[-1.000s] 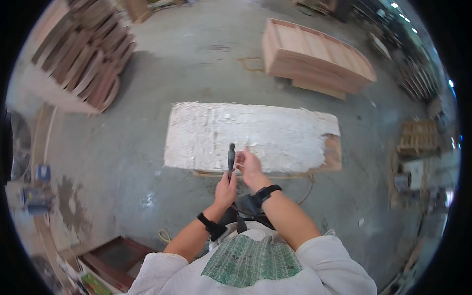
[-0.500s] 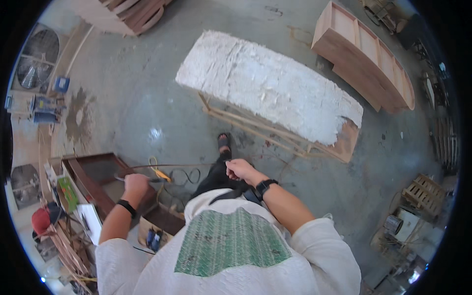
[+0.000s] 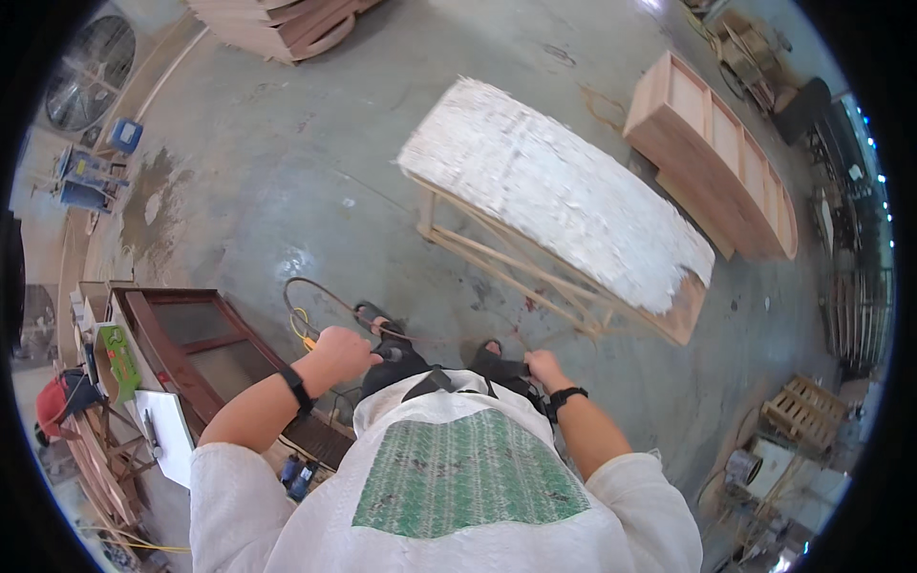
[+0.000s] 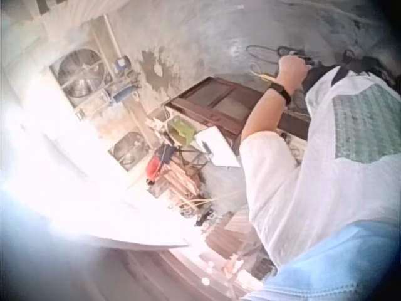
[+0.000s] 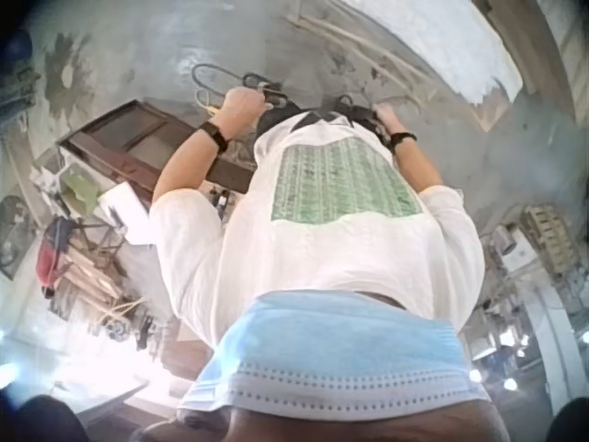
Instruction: Sanding wooden discs and applying plaster or filler to a wooden board in a workshop setting.
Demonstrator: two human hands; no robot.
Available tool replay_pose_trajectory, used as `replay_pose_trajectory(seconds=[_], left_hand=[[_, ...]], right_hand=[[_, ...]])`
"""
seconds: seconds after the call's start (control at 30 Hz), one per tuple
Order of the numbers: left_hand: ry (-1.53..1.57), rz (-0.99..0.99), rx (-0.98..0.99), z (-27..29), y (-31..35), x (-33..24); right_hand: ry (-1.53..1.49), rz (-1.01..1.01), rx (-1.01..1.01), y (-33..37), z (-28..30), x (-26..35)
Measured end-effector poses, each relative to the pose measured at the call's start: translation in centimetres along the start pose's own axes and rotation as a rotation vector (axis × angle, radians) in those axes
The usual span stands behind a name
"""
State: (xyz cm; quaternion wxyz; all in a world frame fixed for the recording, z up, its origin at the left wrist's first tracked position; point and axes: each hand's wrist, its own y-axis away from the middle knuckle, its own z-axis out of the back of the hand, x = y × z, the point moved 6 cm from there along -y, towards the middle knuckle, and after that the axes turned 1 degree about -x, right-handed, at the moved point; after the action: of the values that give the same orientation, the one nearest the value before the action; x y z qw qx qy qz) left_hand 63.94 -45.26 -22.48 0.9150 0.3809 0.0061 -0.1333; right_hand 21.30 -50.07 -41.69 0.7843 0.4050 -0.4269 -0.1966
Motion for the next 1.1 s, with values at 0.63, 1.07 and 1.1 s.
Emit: replay_pose_trajectory(seconds=[0.63, 1.07, 1.1], left_hand=[[2.232, 0.704, -0.594, -7.8, -2.2, 41.8], [2.751, 0.385, -1.403, 16.1, -7.4, 60.5], [2.736, 0.385, -1.4, 18.1, -8.0, 61.2]], right_hand=[[0.729, 0.777, 0.188, -0.6, -37.3, 45.6], [0.124, 0.549, 0.89, -13.2, -49.3, 75.0], [0.109, 0.555, 0.891, -10.9, -49.0, 78.8]])
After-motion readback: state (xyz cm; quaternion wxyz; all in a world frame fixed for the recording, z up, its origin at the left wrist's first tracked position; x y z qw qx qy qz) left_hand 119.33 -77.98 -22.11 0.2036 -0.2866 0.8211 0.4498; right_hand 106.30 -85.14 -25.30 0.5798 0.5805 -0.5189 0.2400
